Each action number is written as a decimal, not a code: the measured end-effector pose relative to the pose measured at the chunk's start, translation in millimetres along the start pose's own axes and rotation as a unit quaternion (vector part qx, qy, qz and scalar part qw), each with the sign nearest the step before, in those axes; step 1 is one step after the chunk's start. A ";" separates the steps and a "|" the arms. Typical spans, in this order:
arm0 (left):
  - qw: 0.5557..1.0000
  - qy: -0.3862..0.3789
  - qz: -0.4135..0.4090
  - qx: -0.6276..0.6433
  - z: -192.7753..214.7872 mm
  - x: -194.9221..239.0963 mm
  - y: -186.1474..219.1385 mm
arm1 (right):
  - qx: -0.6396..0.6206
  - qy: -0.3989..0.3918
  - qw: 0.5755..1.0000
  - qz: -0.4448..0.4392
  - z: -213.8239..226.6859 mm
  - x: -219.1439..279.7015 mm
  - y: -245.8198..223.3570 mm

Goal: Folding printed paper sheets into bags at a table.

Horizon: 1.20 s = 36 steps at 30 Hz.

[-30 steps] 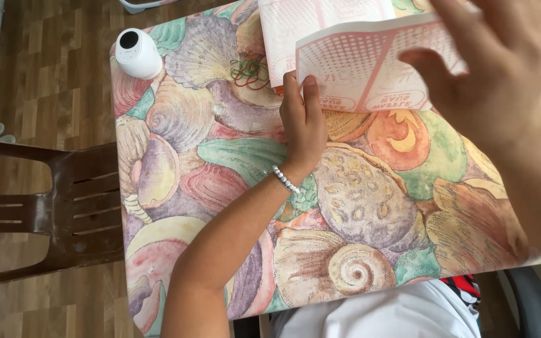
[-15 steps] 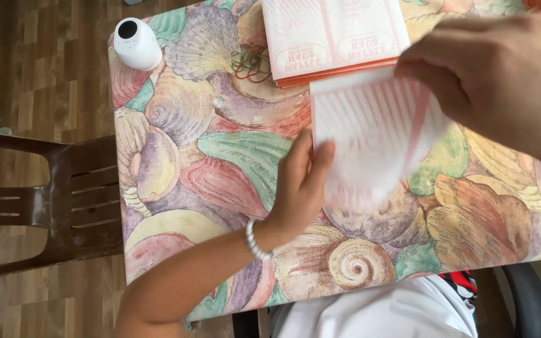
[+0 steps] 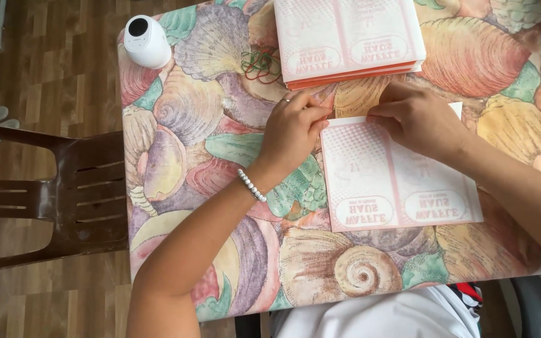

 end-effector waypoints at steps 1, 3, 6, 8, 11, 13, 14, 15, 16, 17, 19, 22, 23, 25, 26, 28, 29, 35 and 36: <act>1.000 -0.001 0.000 0.000 -2.0 -1.3 -1.8 | -0.001 0.000 1.000 -0.001 -1.8 1.3 0.2; 0.999 -0.022 -0.038 0.004 -10.1 -3.8 0.4 | -0.008 0.009 1.000 0.001 -4.1 5.2 0.9; 0.999 -0.034 -0.031 -0.016 -13.4 -3.1 -1.0 | 0.002 0.005 1.000 -0.001 -6.8 9.1 0.7; 0.999 -0.028 -0.029 -0.010 -8.6 -3.2 2.5 | 0.010 0.014 1.000 0.021 -6.9 9.0 -1.1; 0.999 -0.007 -0.038 -0.007 -5.5 -3.1 4.1 | 0.028 0.009 0.999 0.046 1.2 5.7 -5.1; 0.999 0.005 -0.048 -0.011 -1.8 -3.0 5.1 | 0.037 -0.004 0.998 0.048 5.8 3.8 -5.7; 0.998 0.004 -0.068 -0.018 0.0 -3.4 8.4 | 0.059 -0.024 0.997 0.035 5.2 4.2 -2.7; 0.996 0.001 -0.087 -0.024 0.7 -3.0 12.5 | 0.081 -0.046 0.995 0.020 4.9 6.3 0.3; 0.996 -0.001 -0.086 -0.023 0.7 -3.0 11.2 | 0.080 -0.046 0.996 0.018 5.0 7.6 2.1; 0.993 -0.003 -0.109 -0.032 0.7 -3.0 12.8 | 0.109 -0.074 0.991 0.027 1.5 8.9 3.6; 0.990 -0.007 -0.132 -0.041 1.3 -3.2 13.0 | 0.136 -0.101 0.985 0.036 -0.7 10.2 5.0; 0.988 -0.016 -0.152 -0.037 3.5 -4.1 13.7 | 0.132 -0.087 0.985 0.075 4.0 9.9 -1.9; 0.984 -0.023 -0.173 -0.045 4.3 -4.2 16.7 | 0.147 -0.096 0.981 0.080 3.8 10.6 -2.7; 0.979 -0.032 -0.193 -0.053 6.1 -4.4 21.5 | 0.162 -0.104 0.978 0.084 4.1 11.3 -5.3; 0.975 -0.036 -0.207 -0.070 6.3 -3.9 24.7 | 0.173 -0.113 0.974 0.090 3.1 11.8 -7.5; 0.971 -0.040 -0.221 -0.086 7.0 -3.9 29.4 | 0.183 -0.123 0.971 0.095 2.9 12.0 -11.4; 0.966 -0.045 -0.232 -0.106 6.6 -3.5 31.7 | 0.194 -0.133 0.966 0.105 1.8 12.1 -14.2; 0.940 -0.073 -0.286 -0.171 2.4 1.4 42.3 | 0.227 -0.156 0.953 0.126 -8.4 17.7 -16.9; 0.931 -0.078 -0.299 -0.192 0.1 3.0 43.7 | 0.235 -0.160 0.950 0.129 -9.1 17.3 -18.6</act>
Point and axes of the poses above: each hand's wrist, its own x-axis away from the middle knuckle, its own z-axis out of the back of the hand, y = z × x, the point moved 7 cm from there along -x, towards the middle knuckle, and after that the axes turned 5 degrees about y, right-handed, at the moved point
